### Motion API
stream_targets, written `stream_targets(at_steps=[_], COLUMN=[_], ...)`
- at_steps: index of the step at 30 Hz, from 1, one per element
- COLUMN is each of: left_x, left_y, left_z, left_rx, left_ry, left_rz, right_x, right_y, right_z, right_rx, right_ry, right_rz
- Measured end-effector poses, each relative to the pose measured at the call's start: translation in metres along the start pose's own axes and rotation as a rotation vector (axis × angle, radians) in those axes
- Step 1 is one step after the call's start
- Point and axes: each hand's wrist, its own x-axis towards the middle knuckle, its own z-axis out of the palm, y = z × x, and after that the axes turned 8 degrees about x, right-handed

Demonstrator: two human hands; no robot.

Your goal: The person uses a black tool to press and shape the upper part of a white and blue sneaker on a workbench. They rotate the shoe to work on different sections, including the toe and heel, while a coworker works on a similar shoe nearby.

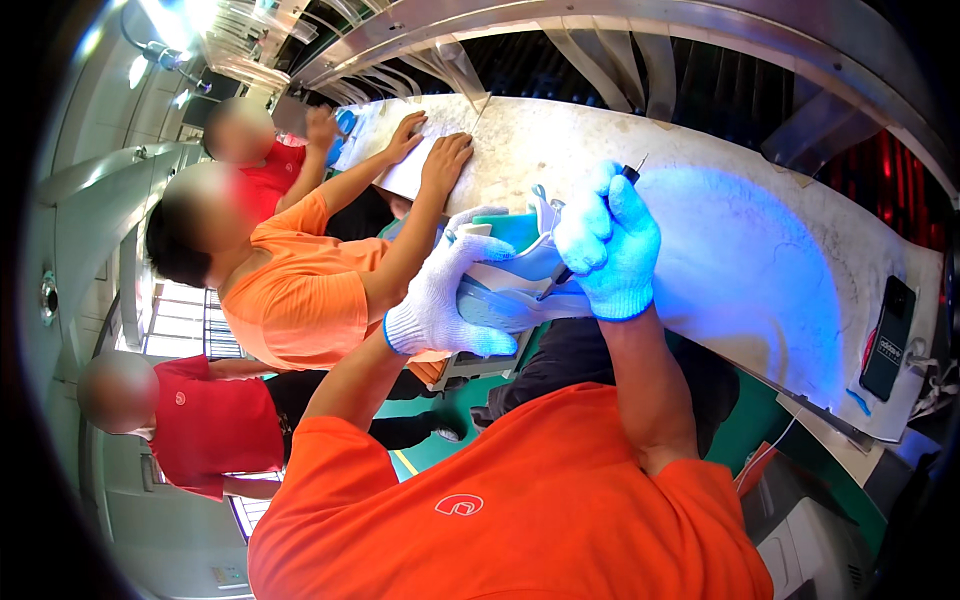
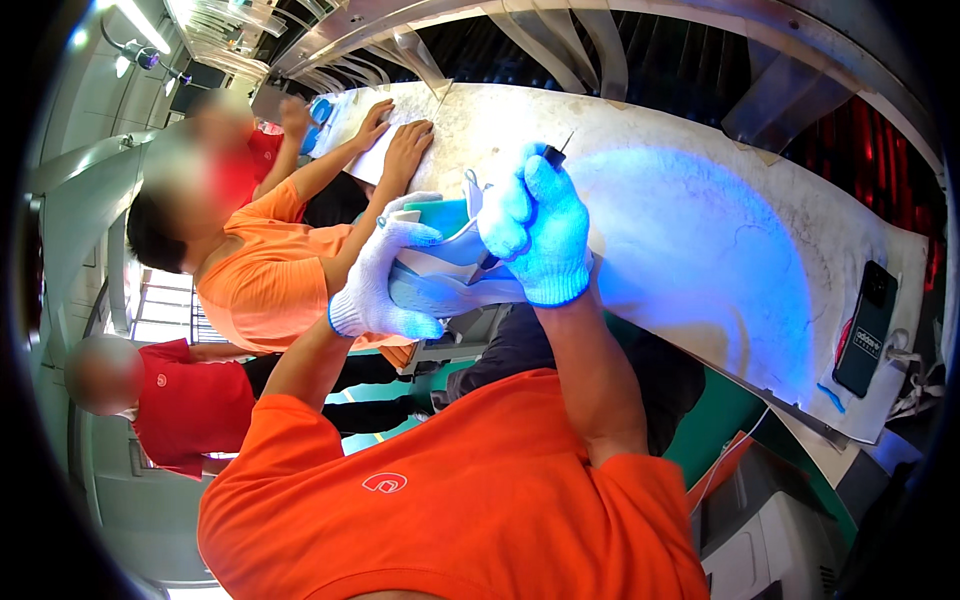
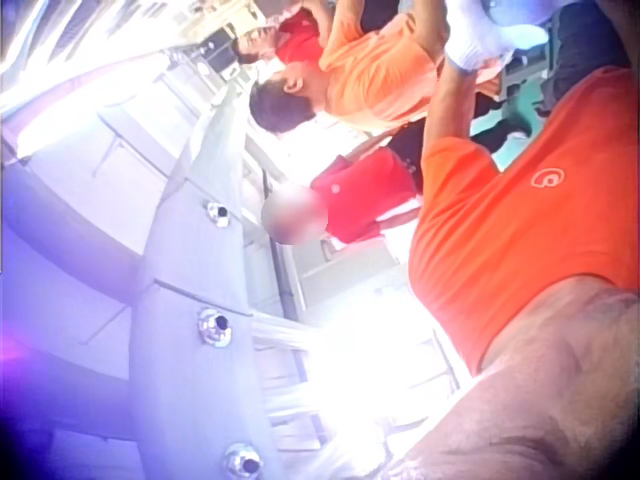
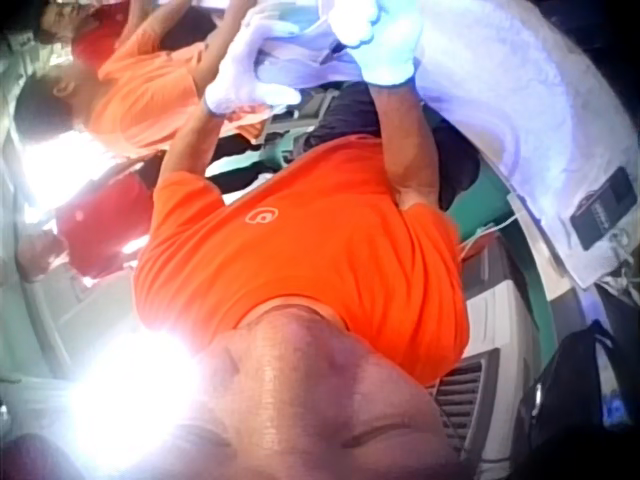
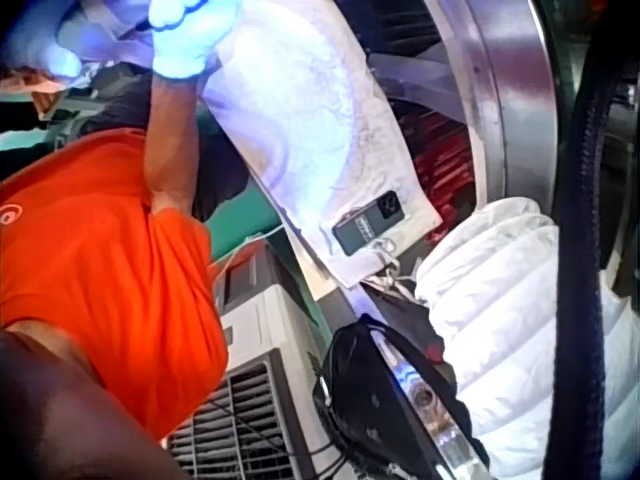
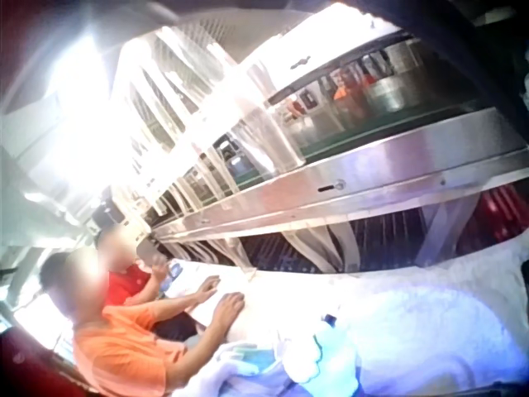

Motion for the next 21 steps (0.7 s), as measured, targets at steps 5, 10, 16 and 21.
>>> stream_targets(at_steps=[5,10,16,21], left_x=[-0.005,-0.007,-0.003,-0.001], left_y=[0.006,0.004,0.017,0.022], left_z=[0.001,0.009,0.012,0.014], left_rx=[-0.039,-0.276,-0.290,-0.258], left_ry=[0.001,0.054,0.104,0.125], left_rz=[-0.113,-0.250,-0.511,-0.573], right_x=[0.001,-0.001,-0.001,-0.008], right_y=[0.004,0.009,0.016,0.017], right_z=[0.016,0.016,0.021,0.022], right_rx=[-0.150,-0.244,-0.314,-0.429], right_ry=[0.171,0.286,0.359,0.449], right_rz=[-0.061,-0.114,-0.147,-0.250])
